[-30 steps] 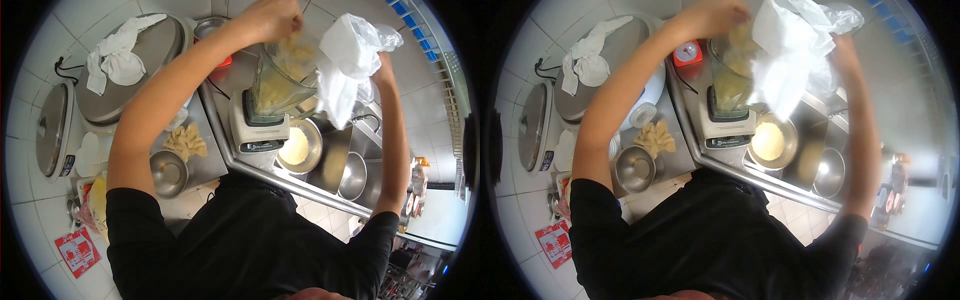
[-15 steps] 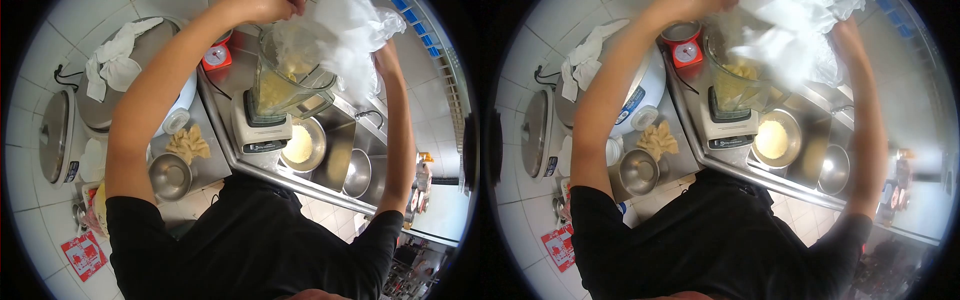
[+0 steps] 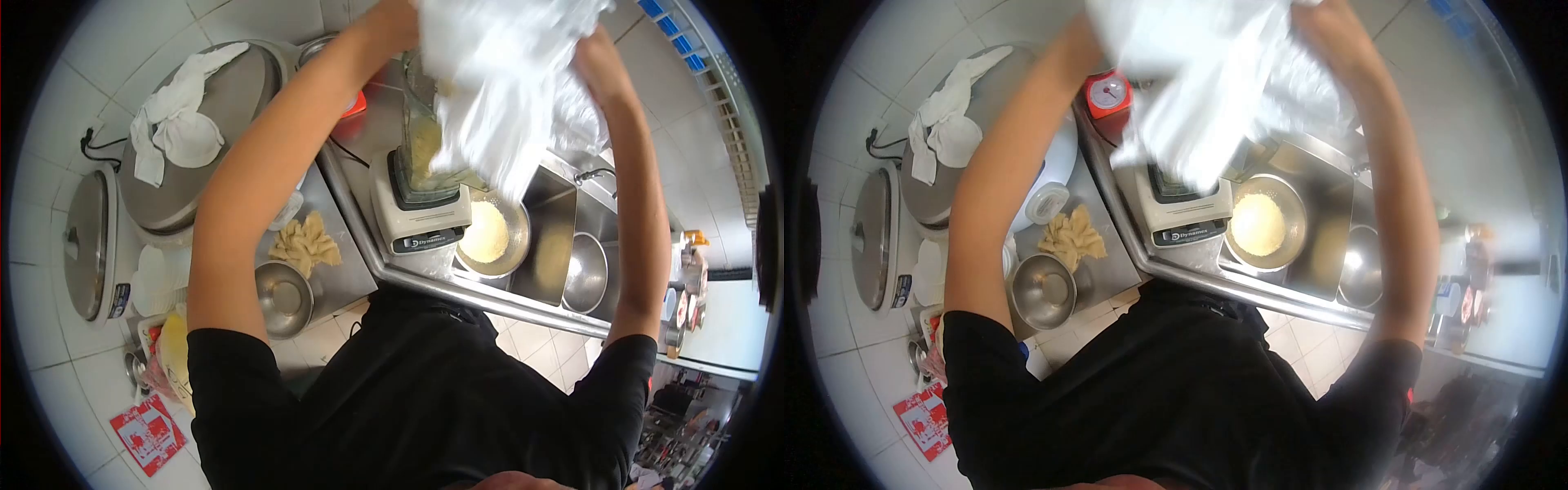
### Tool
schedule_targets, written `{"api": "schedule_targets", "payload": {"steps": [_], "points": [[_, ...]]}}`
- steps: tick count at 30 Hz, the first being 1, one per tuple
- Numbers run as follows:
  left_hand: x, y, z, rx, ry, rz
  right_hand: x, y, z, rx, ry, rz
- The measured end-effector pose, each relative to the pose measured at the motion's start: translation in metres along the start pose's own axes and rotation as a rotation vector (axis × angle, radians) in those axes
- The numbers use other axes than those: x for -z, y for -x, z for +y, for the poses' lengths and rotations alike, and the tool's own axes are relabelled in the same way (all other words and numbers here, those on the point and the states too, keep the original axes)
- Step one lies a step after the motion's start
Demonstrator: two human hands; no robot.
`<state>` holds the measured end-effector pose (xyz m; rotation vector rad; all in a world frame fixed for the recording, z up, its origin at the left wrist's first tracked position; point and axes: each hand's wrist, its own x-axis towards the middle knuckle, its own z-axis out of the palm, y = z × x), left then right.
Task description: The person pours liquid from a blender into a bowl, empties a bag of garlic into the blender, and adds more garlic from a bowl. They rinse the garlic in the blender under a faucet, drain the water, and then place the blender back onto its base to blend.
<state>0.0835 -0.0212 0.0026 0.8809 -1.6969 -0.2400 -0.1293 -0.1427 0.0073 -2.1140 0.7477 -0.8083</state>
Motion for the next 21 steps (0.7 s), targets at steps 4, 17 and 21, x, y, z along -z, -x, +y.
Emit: {"api": "schedule_targets", "payload": {"steps": [4,17,21], "points": [[0.004,0.025,0.027,0.448,0.162,-0.026,-0.002,-0.004,-0.008,0.083,0.050,-0.142],[-0.018,0.062,0.035,0.271,-0.997,-0.230,-0.027,0.052,-0.012,0.466,-0.442,0.170],[-0.088,0.065,0.078,0.163,-0.618,0.143,0.033,0.109,0.029,0.515,-0.380,0.450]]}}
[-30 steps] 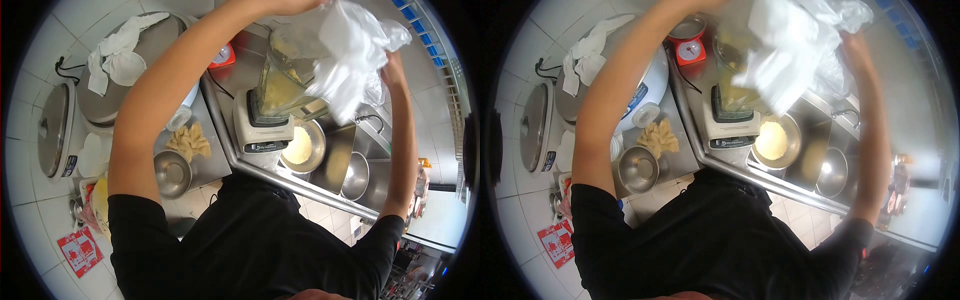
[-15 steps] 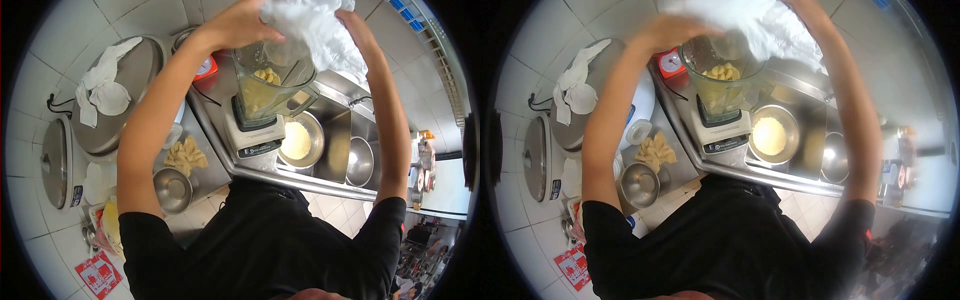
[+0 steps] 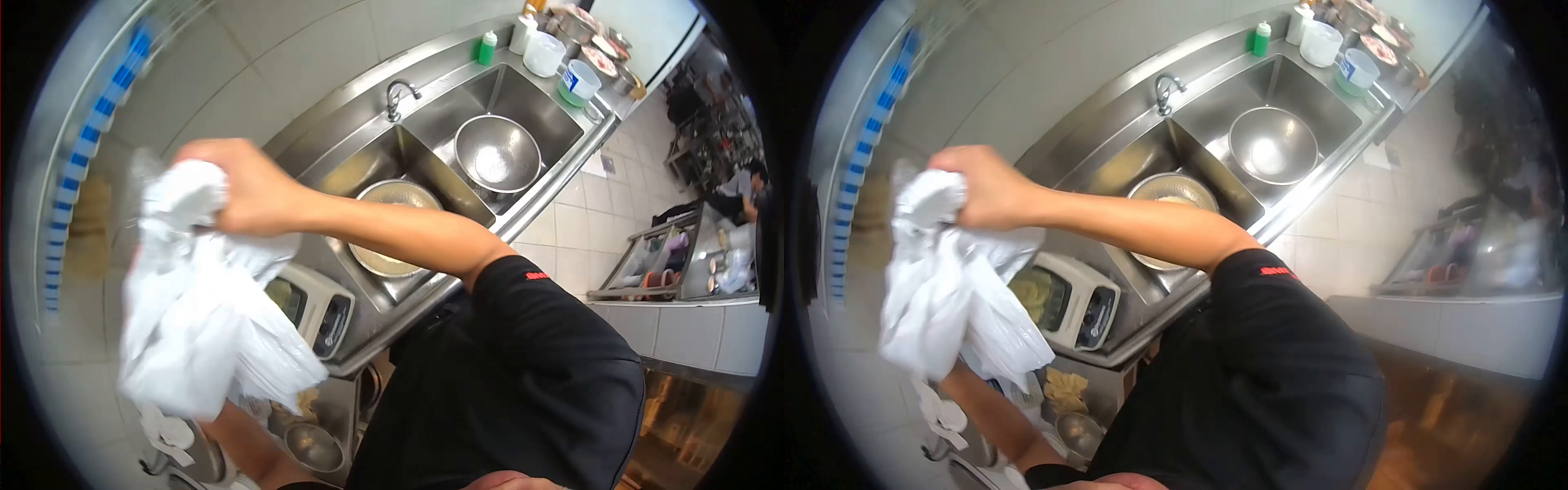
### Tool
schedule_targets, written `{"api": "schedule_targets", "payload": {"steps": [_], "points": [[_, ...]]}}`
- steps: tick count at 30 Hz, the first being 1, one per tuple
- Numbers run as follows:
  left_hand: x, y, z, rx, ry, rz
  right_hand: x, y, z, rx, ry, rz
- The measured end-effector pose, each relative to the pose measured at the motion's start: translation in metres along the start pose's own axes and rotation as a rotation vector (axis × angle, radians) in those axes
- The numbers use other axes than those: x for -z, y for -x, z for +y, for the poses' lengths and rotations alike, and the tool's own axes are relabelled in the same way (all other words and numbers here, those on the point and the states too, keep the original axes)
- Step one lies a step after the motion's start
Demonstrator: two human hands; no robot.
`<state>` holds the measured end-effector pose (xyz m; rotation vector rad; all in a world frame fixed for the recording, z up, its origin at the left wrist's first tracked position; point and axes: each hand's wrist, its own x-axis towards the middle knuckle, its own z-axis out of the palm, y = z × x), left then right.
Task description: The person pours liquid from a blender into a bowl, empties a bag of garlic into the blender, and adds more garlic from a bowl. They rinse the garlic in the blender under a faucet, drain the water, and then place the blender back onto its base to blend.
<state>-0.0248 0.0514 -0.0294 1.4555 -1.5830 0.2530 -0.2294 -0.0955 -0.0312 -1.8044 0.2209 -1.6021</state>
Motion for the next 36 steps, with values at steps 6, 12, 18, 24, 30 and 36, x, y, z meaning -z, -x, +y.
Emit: {"api": "schedule_targets", "payload": {"steps": [6,12,18,24,30,36], "points": [[-0.184,0.021,0.206,-0.375,0.160,-0.233,0.226,0.067,0.016,-0.239,0.496,0.502],[-0.475,0.029,0.280,0.169,0.873,-0.513,0.422,0.154,0.007,-0.275,0.310,0.278],[-0.701,-0.048,0.429,0.060,0.965,-0.435,0.631,0.252,-0.066,-0.481,1.067,0.691],[-0.967,-0.101,0.552,-0.531,0.579,-0.428,0.705,0.384,-0.113,-0.873,1.297,1.019],[-1.211,-0.049,0.532,-0.801,-0.272,-1.512,0.705,0.442,-0.135,-1.172,1.208,1.080],[-1.066,-0.119,0.558,-0.958,-0.034,-1.287,0.746,0.380,-0.122,-1.014,1.061,0.739]]}}
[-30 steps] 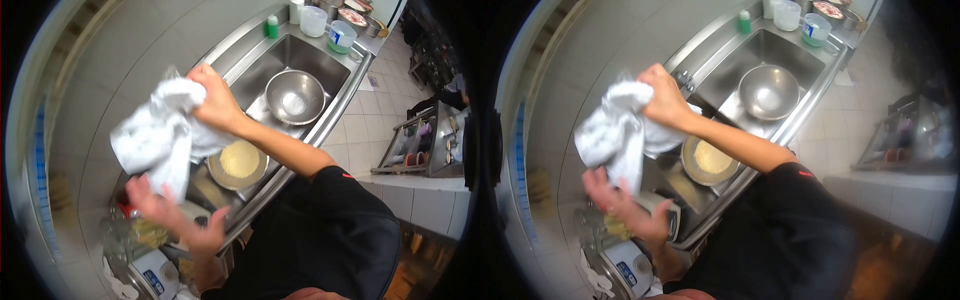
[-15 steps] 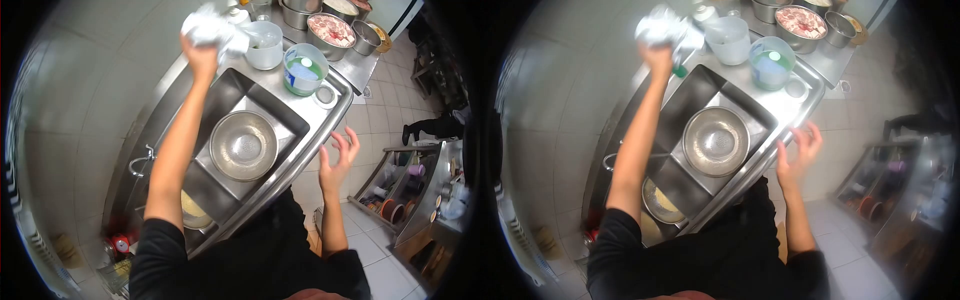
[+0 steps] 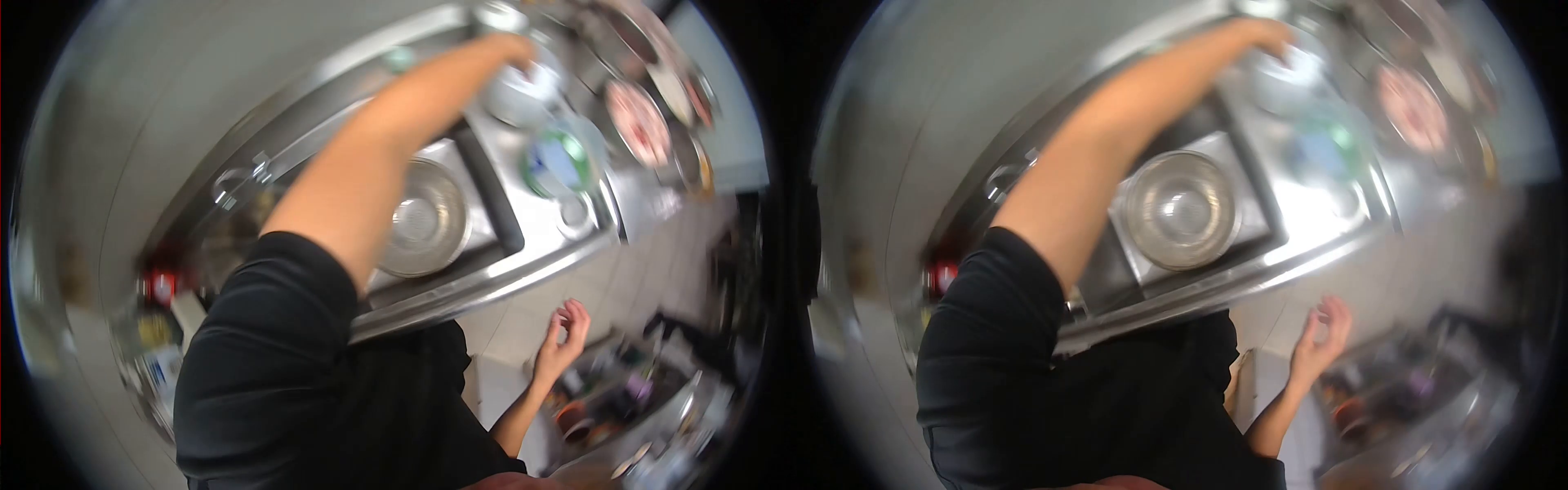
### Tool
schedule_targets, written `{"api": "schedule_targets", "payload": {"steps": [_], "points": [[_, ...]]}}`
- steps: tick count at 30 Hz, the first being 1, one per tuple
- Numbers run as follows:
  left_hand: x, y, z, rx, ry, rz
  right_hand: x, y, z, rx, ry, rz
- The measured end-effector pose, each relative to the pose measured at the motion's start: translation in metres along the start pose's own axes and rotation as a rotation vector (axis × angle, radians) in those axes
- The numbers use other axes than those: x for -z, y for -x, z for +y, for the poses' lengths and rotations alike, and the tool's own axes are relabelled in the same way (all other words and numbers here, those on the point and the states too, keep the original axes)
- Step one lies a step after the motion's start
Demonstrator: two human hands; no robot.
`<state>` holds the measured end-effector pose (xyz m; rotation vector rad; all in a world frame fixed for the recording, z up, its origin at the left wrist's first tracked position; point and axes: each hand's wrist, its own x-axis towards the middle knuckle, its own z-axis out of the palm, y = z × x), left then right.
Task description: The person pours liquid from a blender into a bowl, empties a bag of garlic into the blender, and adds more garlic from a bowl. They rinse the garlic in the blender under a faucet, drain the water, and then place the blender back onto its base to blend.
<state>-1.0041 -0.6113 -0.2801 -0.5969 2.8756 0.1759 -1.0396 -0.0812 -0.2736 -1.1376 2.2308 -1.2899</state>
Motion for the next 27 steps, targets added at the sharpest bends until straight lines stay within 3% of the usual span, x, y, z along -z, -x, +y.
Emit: {"api": "schedule_targets", "payload": {"steps": [1,3,4,5,6,7,8,10,11,13,15,16,19,20,22,25,27], "points": [[0.020,0.025,0.011,0.065,-0.071,0.165,-0.002,-0.014,-0.012,0.110,0.019,-0.029],[0.036,0.093,0.042,0.296,0.144,0.646,-0.007,-0.033,-0.031,0.355,0.098,-0.073],[0.035,0.123,0.057,0.319,0.256,0.720,-0.016,-0.039,-0.051,0.359,-0.011,-0.108],[0.030,0.177,0.094,0.256,0.484,1.128,-0.028,-0.044,-0.067,0.400,-0.039,-0.182],[0.008,0.207,0.119,0.276,0.649,1.169,-0.039,-0.049,-0.082,0.437,-0.054,-0.242],[0.015,0.292,0.162,0.329,0.750,0.864,-0.058,-0.050,-0.090,0.456,-0.105,-0.336],[-0.015,0.342,0.197,0.259,0.719,1.019,-0.075,-0.051,-0.096,0.464,-0.142,-0.418],[-0.086,0.447,0.254,0.278,0.779,0.960,-0.106,-0.043,-0.125,0.663,-0.096,-0.591],[-0.118,0.508,0.286,0.561,0.920,0.660,-0.119,-0.029,-0.147,0.726,-0.114,-0.679],[-0.201,0.620,0.360,0.964,1.068,0.709,-0.151,0.009,-0.178,0.822,-0.183,-0.821],[-0.244,0.715,0.436,1.300,1.043,0.854,-0.188,0.050,-0.200,0.836,-0.231,-0.970],[-0.244,0.757,0.471,1.544,1.052,0.715,-0.205,0.076,-0.212,0.848,-0.255,-1.039],[-0.276,0.838,0.557,1.928,1.067,1.271,-0.250,0.179,-0.248,0.917,-0.253,-1.212],[-0.296,0.856,0.576,1.926,1.065,1.287,-0.259,0.222,-0.262,0.899,-0.212,-1.286],[-0.344,0.885,0.600,2.013,0.966,1.708,-0.294,0.305,-0.279,0.679,-0.312,-1.451],[-0.370,0.903,0.619,2.040,0.860,1.791,-0.347,0.413,-0.333,0.860,-0.471,-1.575],[-0.364,0.900,0.633,1.959,0.946,1.907,-0.369,0.470,-0.391,0.662,-0.561,-1.586]]}}
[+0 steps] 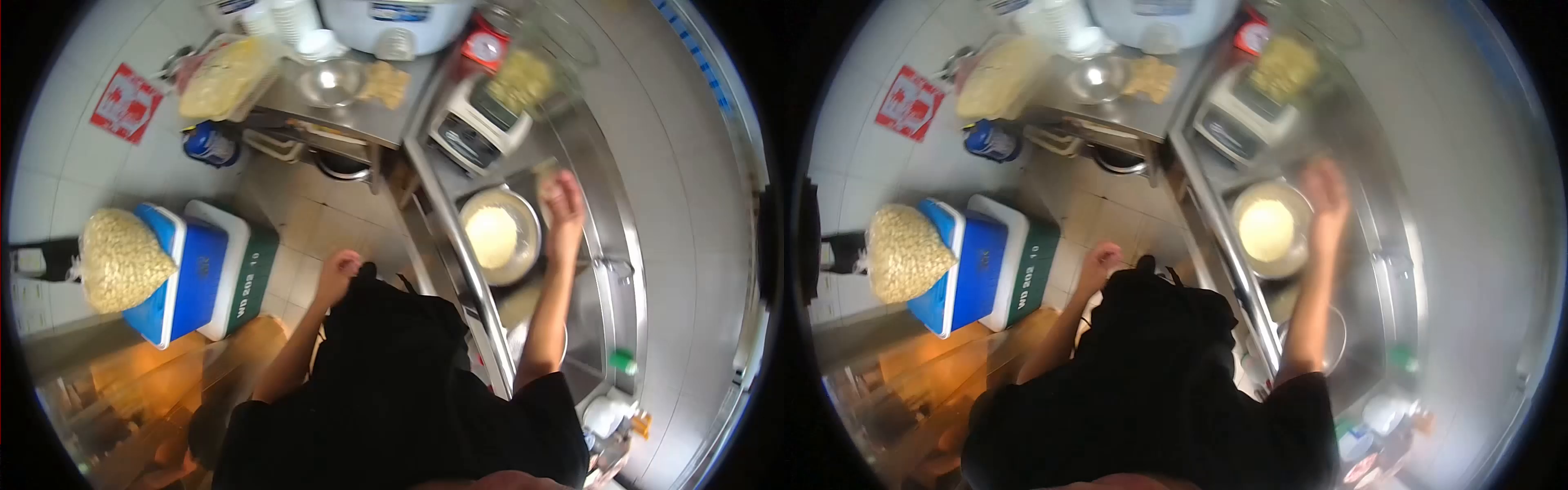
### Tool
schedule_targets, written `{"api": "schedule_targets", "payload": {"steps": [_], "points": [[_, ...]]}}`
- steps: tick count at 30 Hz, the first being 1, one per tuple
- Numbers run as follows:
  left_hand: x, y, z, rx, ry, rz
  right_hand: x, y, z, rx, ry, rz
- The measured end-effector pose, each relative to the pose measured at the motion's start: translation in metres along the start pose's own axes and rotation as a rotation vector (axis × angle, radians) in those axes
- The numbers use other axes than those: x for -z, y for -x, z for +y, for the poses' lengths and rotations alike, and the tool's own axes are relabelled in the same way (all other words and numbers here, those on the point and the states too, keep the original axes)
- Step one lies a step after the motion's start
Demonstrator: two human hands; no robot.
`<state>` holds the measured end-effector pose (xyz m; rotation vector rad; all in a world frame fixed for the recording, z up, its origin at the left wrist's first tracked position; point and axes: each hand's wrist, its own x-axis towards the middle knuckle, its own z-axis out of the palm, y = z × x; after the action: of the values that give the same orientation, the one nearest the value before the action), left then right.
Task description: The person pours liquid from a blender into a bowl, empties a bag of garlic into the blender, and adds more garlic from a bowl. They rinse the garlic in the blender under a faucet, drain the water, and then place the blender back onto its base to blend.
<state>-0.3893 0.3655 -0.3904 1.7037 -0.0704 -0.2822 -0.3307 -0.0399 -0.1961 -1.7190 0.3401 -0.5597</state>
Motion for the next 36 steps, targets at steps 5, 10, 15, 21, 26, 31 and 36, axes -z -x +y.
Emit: {"api": "schedule_targets", "payload": {"steps": [5,10,15,21,26,31,36], "points": [[0.053,0.015,-0.003,0.170,-0.098,0.011,-0.109,-0.051,-0.086,0.397,0.094,0.063],[0.105,0.021,0.016,0.216,-0.193,0.299,-0.252,-0.064,0.011,-0.017,0.131,-0.674],[0.146,0.078,0.057,0.148,-0.224,0.671,-0.382,-0.082,0.105,-0.759,-0.263,-0.860],[0.250,0.151,0.099,0.044,-0.132,1.357,-0.405,-0.071,0.143,-0.060,-0.043,-0.440],[0.394,0.188,0.113,0.011,-0.355,1.623,-0.466,0.068,0.064,0.021,-0.040,-0.951],[0.575,0.165,0.142,-0.065,-0.576,1.634,-0.584,0.179,-0.074,0.492,-0.088,-1.220],[0.694,0.117,0.106,0.226,-0.814,1.224,-0.680,0.282,-0.164,0.702,-0.189,-1.300]]}}
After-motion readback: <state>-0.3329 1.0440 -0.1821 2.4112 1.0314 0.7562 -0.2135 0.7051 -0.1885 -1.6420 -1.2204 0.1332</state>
